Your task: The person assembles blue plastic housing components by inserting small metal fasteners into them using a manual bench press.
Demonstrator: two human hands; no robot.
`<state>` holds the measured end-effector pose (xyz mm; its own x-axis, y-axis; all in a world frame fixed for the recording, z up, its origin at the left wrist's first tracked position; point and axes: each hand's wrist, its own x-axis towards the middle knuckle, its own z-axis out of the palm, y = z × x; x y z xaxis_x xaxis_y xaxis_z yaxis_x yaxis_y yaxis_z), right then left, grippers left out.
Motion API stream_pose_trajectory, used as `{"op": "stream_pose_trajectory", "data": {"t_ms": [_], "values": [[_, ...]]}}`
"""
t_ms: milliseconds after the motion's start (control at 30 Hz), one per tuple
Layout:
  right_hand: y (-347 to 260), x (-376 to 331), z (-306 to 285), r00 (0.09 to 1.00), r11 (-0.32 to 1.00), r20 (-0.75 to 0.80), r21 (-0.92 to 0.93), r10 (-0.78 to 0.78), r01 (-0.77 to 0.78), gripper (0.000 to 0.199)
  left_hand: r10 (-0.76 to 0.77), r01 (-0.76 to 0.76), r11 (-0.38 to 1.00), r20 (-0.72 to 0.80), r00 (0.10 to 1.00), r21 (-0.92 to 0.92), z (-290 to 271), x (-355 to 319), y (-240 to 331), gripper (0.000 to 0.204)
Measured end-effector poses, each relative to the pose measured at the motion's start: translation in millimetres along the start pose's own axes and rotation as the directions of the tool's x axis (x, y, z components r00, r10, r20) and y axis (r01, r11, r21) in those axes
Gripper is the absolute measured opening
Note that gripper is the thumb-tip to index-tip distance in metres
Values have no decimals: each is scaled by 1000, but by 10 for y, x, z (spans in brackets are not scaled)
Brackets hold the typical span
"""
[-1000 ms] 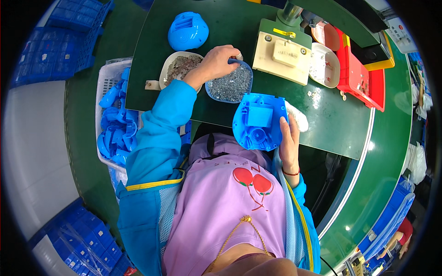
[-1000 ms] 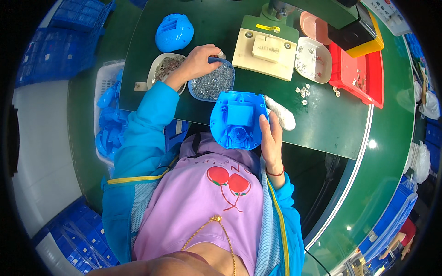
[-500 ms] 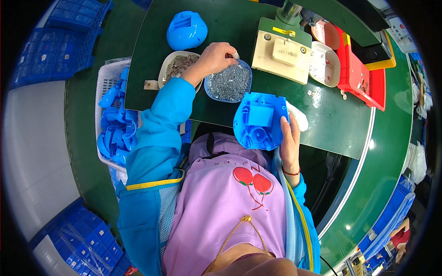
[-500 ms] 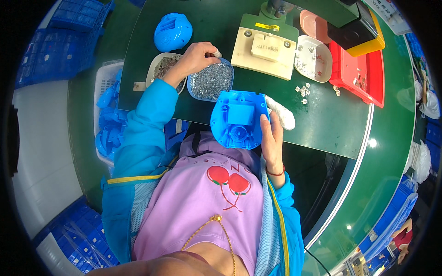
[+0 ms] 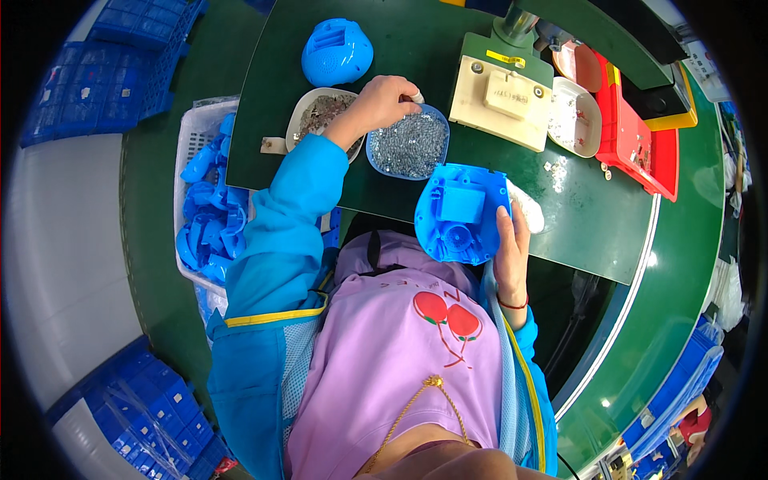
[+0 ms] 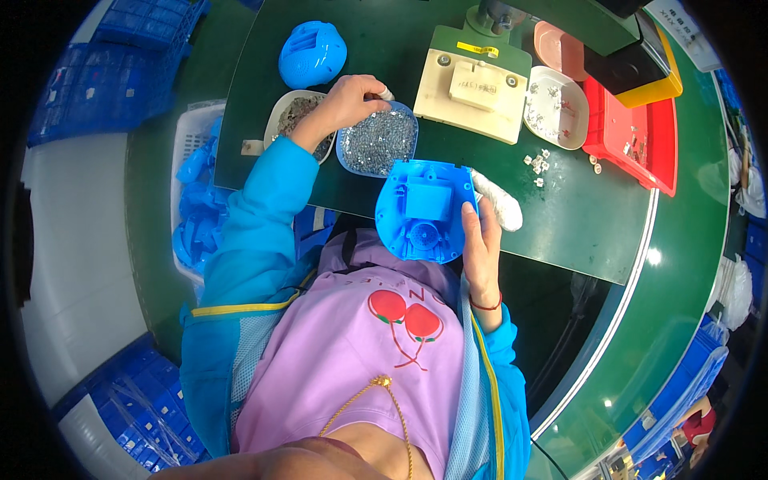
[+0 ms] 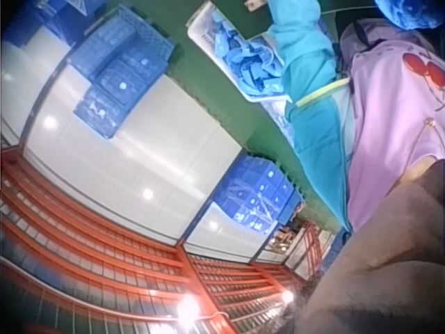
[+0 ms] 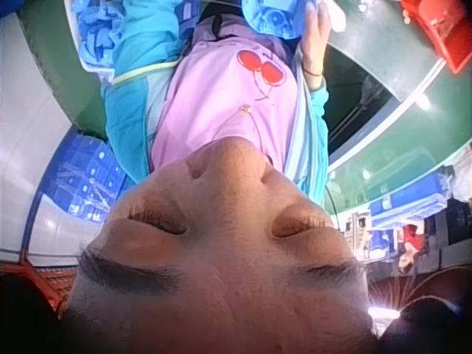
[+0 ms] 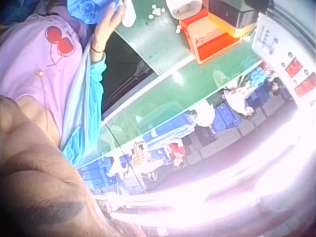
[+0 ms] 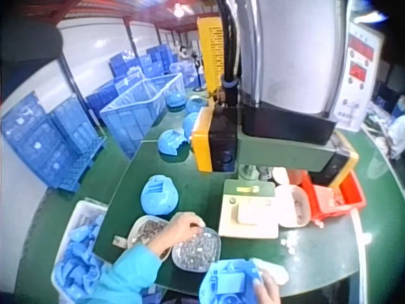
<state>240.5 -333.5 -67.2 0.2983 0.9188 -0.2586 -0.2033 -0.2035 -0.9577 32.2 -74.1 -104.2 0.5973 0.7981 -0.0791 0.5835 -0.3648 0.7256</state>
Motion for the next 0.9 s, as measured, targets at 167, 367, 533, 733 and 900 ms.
{"op": "stream_pose_trajectory", "data": {"t_ms": [167, 367, 533, 733, 900], "values": [[60, -2, -62, 1000, 999, -16, -34, 19, -20, 40, 158, -144, 983, -119, 980, 115, -106, -108, -25, 21], [59, 29, -2, 1000, 998, 25, -56, -4, 6, 39, 114, -103, 987, -86, 990, 119, -99, -104, -30, 21], [118, 9, -11, 1000, 995, -26, -95, 17, -19, 41, 97, -87, 978, -46, 994, 189, -159, -104, -15, 20], [46, -13, -18, 999, 999, -17, -23, 31, -32, 42, 64, -56, 982, -42, 997, 179, -255, -164, -59, 23], [-8, -1, 73, 999, 998, 21, -49, 38, -37, 34, -9, 10, 983, -7, 1000, 183, -226, -116, -36, 24]]}}
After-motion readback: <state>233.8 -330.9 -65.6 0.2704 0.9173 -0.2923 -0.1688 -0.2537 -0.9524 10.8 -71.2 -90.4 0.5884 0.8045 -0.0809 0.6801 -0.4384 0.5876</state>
